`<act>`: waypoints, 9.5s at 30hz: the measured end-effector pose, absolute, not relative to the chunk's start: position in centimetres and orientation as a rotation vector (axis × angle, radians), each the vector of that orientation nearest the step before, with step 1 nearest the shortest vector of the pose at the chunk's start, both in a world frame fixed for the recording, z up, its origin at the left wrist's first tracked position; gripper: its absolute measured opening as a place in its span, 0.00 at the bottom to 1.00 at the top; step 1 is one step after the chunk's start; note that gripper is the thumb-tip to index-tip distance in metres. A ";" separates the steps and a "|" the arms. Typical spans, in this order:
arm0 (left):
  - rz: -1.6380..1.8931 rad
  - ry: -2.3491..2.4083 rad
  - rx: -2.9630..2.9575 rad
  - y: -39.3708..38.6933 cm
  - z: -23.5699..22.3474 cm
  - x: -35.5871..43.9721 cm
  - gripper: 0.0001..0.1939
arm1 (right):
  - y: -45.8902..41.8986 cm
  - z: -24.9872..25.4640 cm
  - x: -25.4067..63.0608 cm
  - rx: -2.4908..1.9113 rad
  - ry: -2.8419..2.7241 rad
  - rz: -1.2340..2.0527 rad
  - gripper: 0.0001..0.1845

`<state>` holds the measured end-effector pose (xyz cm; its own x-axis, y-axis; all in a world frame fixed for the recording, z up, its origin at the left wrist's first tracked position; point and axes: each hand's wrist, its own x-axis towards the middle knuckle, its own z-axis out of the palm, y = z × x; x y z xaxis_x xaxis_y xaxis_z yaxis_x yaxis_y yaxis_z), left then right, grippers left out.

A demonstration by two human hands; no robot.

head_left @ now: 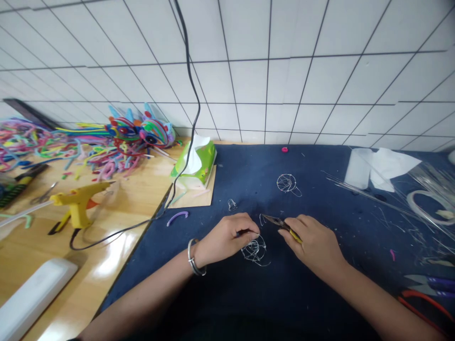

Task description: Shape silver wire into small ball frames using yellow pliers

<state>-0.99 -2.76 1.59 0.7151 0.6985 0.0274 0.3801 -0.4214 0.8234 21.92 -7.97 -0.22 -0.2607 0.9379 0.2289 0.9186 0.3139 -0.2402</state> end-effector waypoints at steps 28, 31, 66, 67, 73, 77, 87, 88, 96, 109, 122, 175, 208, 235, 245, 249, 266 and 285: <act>0.578 0.858 2.233 -3.4 0.9 -0.6 0.09 | -8.0 -0.2 21.9 -1.612 -2.262 0.033 0.12; 0.593 0.842 2.226 -3.4 0.7 -0.4 0.08 | -8.0 -0.2 21.9 -1.609 -2.264 0.024 0.12; 0.792 1.124 2.040 -4.0 -0.6 0.6 0.04 | -9.1 0.6 20.9 -1.607 -2.374 -0.497 0.12; 0.793 1.132 2.038 -4.0 -0.6 0.6 0.04 | -9.1 0.6 20.9 -1.604 -2.380 -0.500 0.13; 0.820 1.135 2.053 -4.0 -0.6 0.7 0.05 | -9.1 0.6 20.9 -1.590 -2.390 -0.481 0.13; 0.838 1.102 2.074 -3.9 -0.5 0.5 0.06 | -9.0 0.6 20.9 -1.593 -2.377 -0.449 0.12; 0.769 1.005 2.117 -3.7 -0.2 0.2 0.08 | -8.6 0.3 21.4 -1.582 -2.384 -0.363 0.11; 0.758 0.984 2.119 -3.7 -0.1 0.2 0.08 | -8.6 0.4 21.6 -1.570 -2.399 -0.375 0.11; 0.668 0.867 2.106 -3.2 0.5 -0.2 0.09 | -8.0 1.0 22.5 -1.466 -2.466 -0.358 0.12; 0.635 0.720 2.042 -3.0 1.1 -0.5 0.05 | -7.1 1.5 23.3 -1.373 -2.410 0.273 0.11; 0.660 0.827 2.112 -3.1 0.8 -0.5 0.05 | -7.6 1.2 23.0 -1.379 -2.423 0.019 0.11; 0.827 0.998 2.052 -4.2 1.0 -0.2 0.08 | -8.4 0.9 21.7 -1.541 -2.203 -0.044 0.10; 0.860 1.053 2.073 -4.7 0.6 -0.1 0.06 | -8.7 0.9 21.5 -1.542 -2.197 0.035 0.10; 0.910 1.140 1.991 -5.1 0.2 0.7 0.04 | -8.9 1.1 21.3 -1.559 -2.217 -0.075 0.09; 1.001 1.206 1.938 -5.1 -0.4 0.7 0.02 | -8.9 1.0 21.2 -1.572 -2.226 -0.164 0.09; 1.008 1.223 1.940 -5.2 -0.3 0.8 0.03 | -8.9 1.1 21.1 -1.596 -2.249 -0.215 0.10; 0.989 1.282 1.934 -5.0 -0.4 0.9 0.03 | -9.0 1.0 20.5 -1.616 -2.272 -0.293 0.10; 0.865 1.190 1.794 -4.6 -1.0 0.7 0.03 | -8.6 0.7 20.7 -1.616 -2.207 -0.025 0.10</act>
